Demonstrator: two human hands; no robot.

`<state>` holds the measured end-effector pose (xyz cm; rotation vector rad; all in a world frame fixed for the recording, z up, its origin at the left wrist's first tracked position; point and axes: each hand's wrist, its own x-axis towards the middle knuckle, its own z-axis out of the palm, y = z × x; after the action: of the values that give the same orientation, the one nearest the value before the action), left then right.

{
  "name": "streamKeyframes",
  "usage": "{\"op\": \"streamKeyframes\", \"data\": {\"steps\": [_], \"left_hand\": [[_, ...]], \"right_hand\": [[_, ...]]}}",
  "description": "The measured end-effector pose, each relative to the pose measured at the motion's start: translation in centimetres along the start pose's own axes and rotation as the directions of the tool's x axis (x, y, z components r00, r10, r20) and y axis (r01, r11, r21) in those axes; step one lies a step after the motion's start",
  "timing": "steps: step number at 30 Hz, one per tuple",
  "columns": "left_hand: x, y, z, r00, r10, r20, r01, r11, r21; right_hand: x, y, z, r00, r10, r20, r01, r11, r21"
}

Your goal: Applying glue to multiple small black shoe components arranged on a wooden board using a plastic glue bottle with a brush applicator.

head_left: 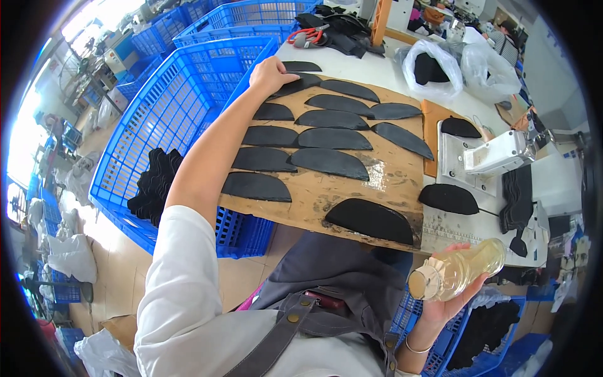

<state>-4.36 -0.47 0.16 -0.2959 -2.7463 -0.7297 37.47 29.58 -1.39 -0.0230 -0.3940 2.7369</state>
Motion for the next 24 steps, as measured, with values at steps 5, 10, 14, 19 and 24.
{"op": "streamKeyframes", "data": {"steps": [5, 10, 14, 19, 24], "left_hand": [[-1.3, 2.2, -1.9, 0.929, -0.011, -0.371, -0.008, 0.999, -0.051], [-9.4, 9.7, -6.4, 0.935, 0.268, -0.230, -0.320, 0.919, -0.230], [-20.4, 11.8, -5.6, 0.791, 0.594, -0.146, -0.597, 0.696, -0.400], [-26.1, 8.7, -0.9, 0.763, 0.609, -0.218, -0.645, 0.692, -0.325], [-26.7, 7.8, -0.4, 0.753, 0.601, -0.269, -0.657, 0.663, -0.360]], "right_hand": [[-0.5, -2.0, -1.0, 0.997, 0.017, 0.079, -0.023, 0.997, 0.074], [0.5, -1.3, 1.1, 0.976, -0.057, 0.210, 0.067, 0.997, -0.040], [1.8, -0.4, 2.8, 0.961, -0.093, 0.261, 0.184, 0.919, -0.350], [5.0, 4.7, 5.6, 0.870, -0.169, 0.463, 0.482, 0.490, -0.726], [6.0, 9.2, 7.2, 0.818, -0.004, 0.576, 0.563, 0.212, -0.799]]}}
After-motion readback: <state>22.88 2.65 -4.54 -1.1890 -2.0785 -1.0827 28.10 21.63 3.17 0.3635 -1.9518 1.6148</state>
